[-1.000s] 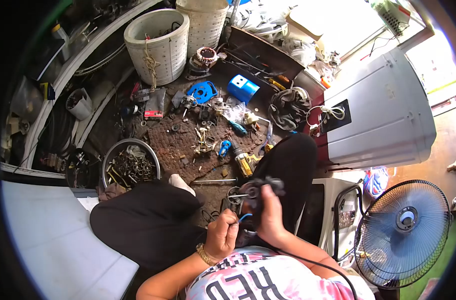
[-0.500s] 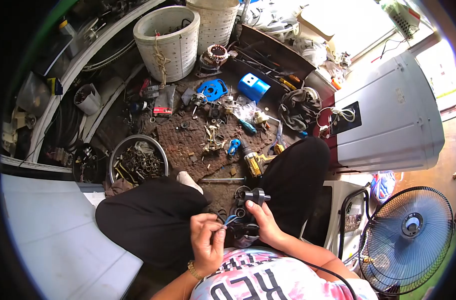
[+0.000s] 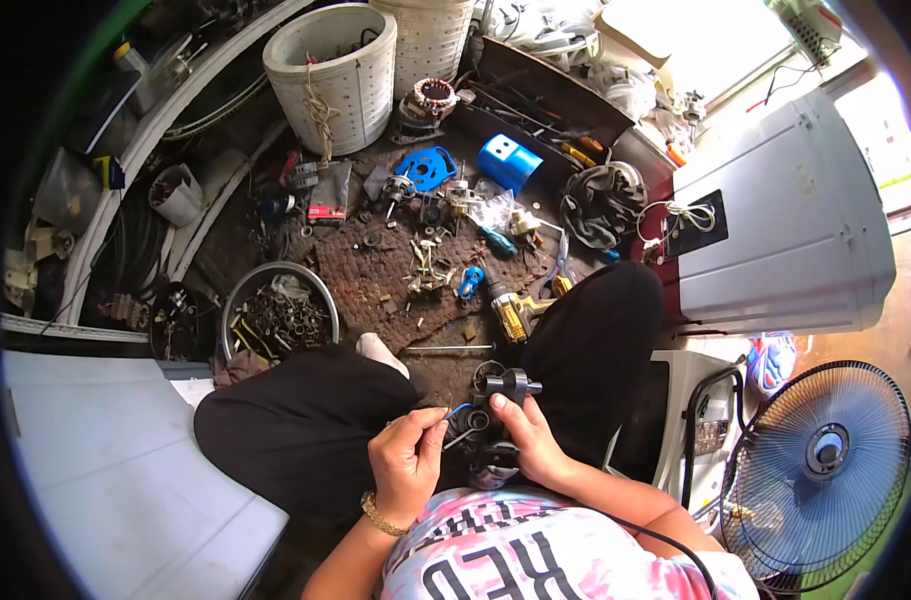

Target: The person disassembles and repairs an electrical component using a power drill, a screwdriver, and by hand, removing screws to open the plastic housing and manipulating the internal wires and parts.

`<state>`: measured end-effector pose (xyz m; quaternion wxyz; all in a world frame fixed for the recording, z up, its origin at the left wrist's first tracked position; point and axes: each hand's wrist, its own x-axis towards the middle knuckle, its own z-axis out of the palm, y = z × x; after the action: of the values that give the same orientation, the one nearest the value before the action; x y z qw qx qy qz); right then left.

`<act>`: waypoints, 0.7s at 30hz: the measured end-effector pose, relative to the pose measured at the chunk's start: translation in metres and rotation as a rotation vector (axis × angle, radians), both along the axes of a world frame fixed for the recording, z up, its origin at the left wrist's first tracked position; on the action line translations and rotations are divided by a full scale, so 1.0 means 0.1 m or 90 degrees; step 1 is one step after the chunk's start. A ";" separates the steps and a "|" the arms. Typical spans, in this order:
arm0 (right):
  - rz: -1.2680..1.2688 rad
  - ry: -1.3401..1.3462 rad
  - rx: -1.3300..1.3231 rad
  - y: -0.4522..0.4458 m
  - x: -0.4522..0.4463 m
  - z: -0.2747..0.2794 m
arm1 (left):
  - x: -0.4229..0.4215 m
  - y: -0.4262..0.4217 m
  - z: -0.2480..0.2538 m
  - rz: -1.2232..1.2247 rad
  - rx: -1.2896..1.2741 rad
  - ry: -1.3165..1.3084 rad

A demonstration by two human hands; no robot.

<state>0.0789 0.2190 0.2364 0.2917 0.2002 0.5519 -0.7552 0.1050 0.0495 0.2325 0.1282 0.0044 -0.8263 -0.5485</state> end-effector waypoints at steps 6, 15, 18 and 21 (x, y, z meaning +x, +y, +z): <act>0.017 0.031 -0.005 -0.03 -0.01 0.06 | 0.05 -0.06 -0.06 -0.045 -0.251 0.095; 0.057 0.049 0.014 0.01 -0.01 -0.01 | -0.14 -0.27 0.37 -0.184 -0.502 0.088; 0.065 0.048 0.019 0.01 0.00 0.02 | -0.19 -0.29 0.44 -0.208 -0.493 0.075; 0.075 0.057 0.029 0.00 -0.01 0.02 | -0.25 -0.28 0.52 -0.214 -0.475 0.057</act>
<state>0.0777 0.2190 0.2387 0.3060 0.1401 0.5920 -0.7323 0.0796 0.0214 0.2843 0.0656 -0.2016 -0.9512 -0.2240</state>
